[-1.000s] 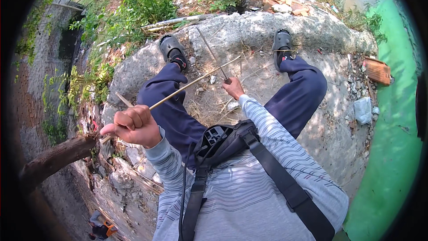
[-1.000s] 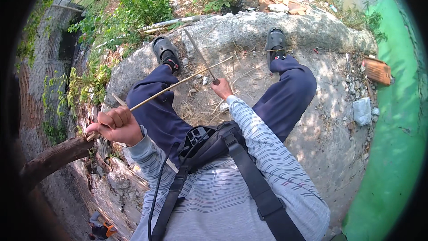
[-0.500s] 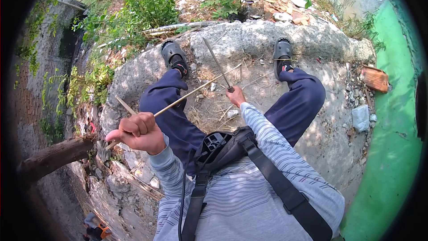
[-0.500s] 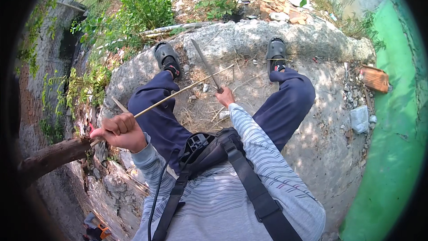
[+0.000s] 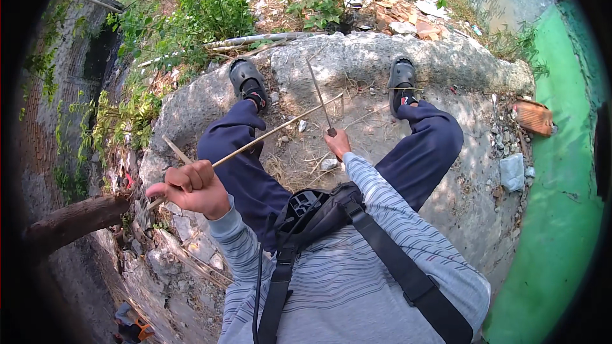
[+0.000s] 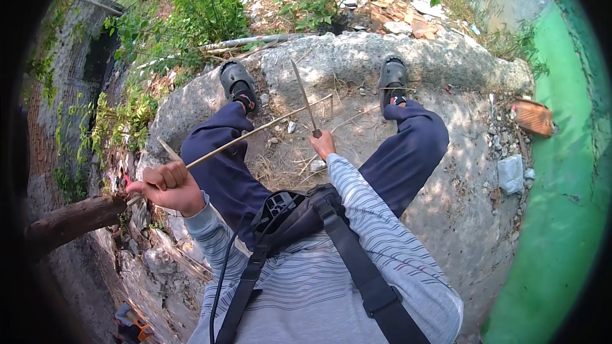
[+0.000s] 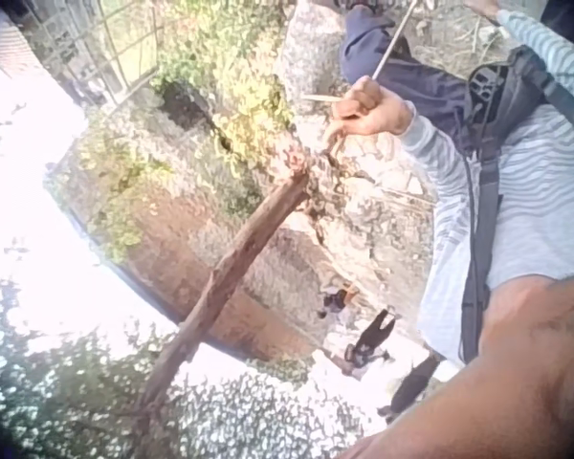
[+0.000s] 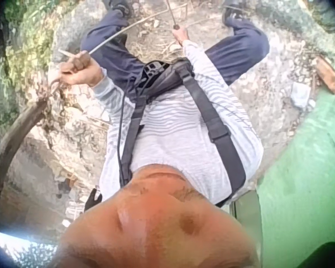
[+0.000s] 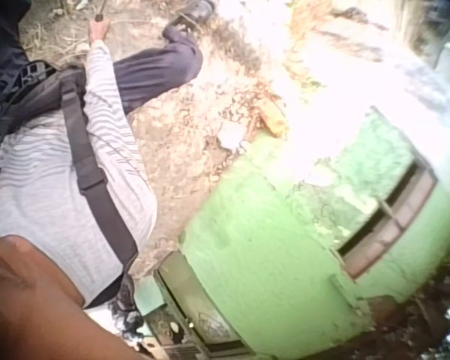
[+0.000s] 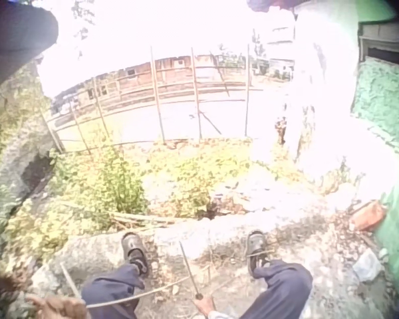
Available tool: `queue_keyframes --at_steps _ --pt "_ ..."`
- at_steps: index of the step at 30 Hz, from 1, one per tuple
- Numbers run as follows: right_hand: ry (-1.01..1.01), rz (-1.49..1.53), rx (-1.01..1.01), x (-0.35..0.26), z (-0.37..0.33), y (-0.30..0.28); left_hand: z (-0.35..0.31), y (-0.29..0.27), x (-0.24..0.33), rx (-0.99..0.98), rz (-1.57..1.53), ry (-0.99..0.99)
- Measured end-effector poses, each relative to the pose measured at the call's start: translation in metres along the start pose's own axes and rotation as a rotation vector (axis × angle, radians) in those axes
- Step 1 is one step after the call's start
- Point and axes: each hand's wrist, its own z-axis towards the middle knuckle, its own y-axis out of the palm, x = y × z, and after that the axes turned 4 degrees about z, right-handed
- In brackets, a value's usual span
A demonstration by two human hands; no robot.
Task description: The person smooths and shaves a thin bamboo stick using a machete.
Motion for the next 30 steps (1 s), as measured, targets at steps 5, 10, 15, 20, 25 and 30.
queue_keyframes --at_steps 5,10,15,20,25,30 --pt "-0.105 0.002 -0.017 -0.024 -0.002 -0.001 0.008 -0.005 0.0 0.073 -0.04 -0.026" --pt "0.251 0.28 -0.138 -0.006 0.012 -0.007 0.02 0.007 -0.007 0.075 -0.038 -0.036" --pt "0.371 0.171 -0.038 0.032 0.016 -0.022 0.025 0.022 -0.012 0.002 -0.014 -0.054" --pt "0.182 0.039 -0.001 0.037 0.018 -0.019 0.051 0.04 -0.02 0.08 0.068 -0.098" --pt "0.167 0.186 -0.124 0.017 0.011 -0.008 0.091 0.059 -0.031 0.112 0.124 -0.152" --pt "0.527 0.122 -0.029 0.054 0.021 -0.033 0.117 0.069 -0.049 0.074 0.123 -0.168"
